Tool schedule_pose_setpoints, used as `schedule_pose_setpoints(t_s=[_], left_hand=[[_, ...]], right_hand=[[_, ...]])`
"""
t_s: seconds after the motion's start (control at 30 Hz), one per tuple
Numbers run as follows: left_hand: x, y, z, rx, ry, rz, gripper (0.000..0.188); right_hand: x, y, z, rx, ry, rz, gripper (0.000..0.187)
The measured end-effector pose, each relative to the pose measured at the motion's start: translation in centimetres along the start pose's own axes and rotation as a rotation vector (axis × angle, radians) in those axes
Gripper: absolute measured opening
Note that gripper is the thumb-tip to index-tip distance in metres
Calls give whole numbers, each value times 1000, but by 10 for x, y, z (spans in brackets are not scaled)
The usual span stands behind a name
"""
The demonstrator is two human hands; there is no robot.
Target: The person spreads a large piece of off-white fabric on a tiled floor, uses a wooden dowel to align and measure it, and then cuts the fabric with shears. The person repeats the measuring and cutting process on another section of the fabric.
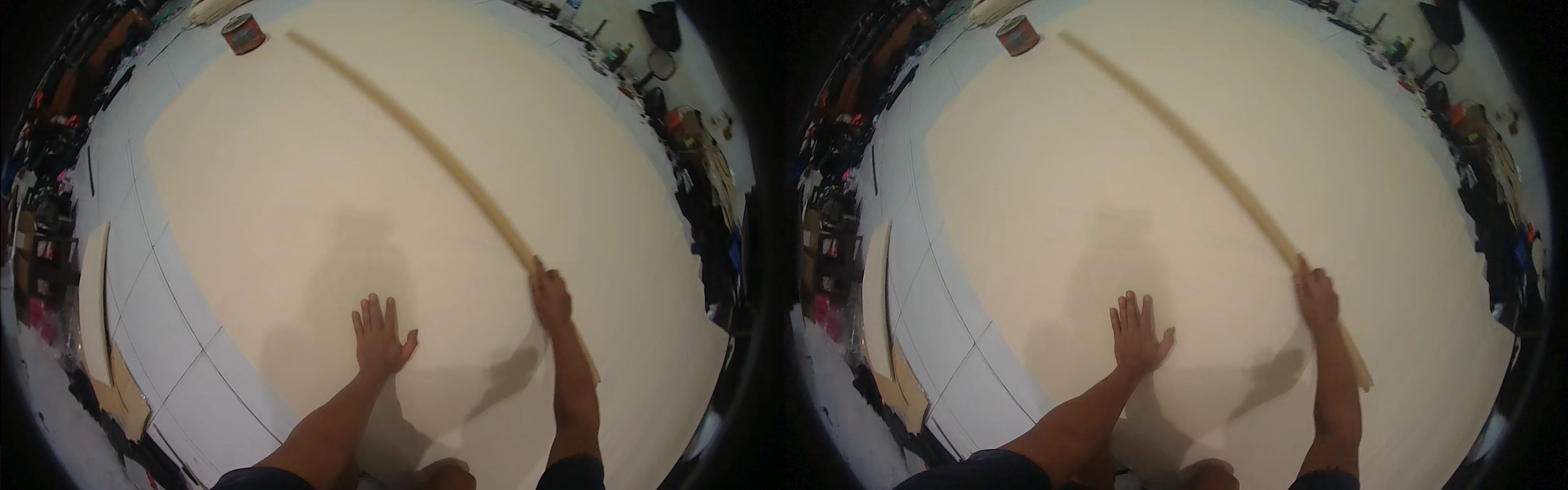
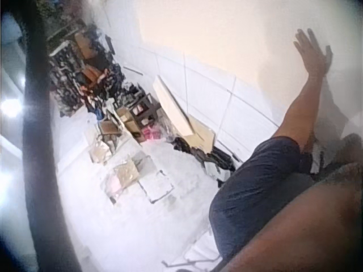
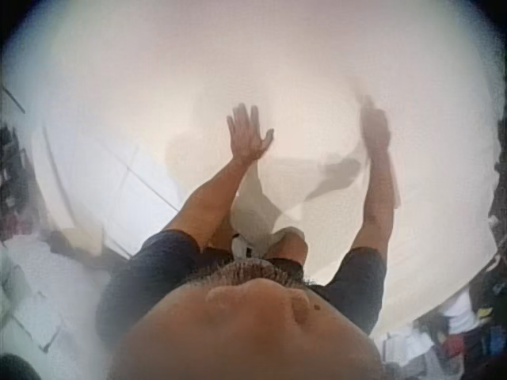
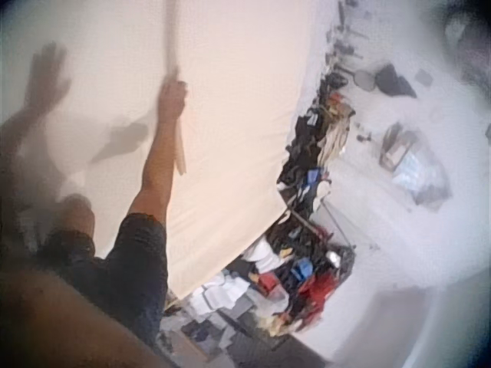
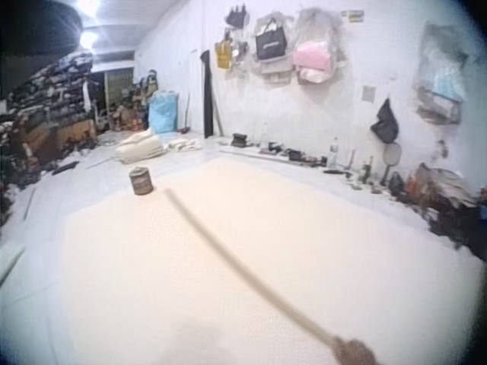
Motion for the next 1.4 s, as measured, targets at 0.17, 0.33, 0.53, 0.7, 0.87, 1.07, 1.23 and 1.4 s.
schedule_pose_setpoints(t_s=[0.17,0.33,0.53,0.7,0.87,1.07,1.23,1.4], left_hand=[[-4,1,6,-83,49,-34,83],[-3,1,9,-95,-34,-42,80],[-9,3,16,-159,-32,-81,83],[-10,6,20,-156,-38,-59,85],[-9,3,18,-122,-14,-43,83],[-10,2,20,-159,5,-70,81],[-12,6,17,-130,-13,-71,80],[-10,6,18,-80,10,-56,80]], right_hand=[[72,-140,-5,13,-96,182,55],[61,-261,-8,26,-150,287,53],[-27,-270,-17,-2,-167,139,50],[-53,-273,-3,35,-26,-79,51],[-32,-347,0,4,-25,41,53],[-62,-454,-31,105,-166,79,53],[-117,-371,-22,-25,-76,66,50],[-133,-308,-10,117,-42,-145,52]])
Point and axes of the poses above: each hand's wrist, its own y-axis away from the middle knuckle, its own z-axis out of the palm, x = y × z, the point moved 9 cm from there along -y, towards the middle knuckle, and after that the axes turned 5 degrees about x, right-handed, at the moved point
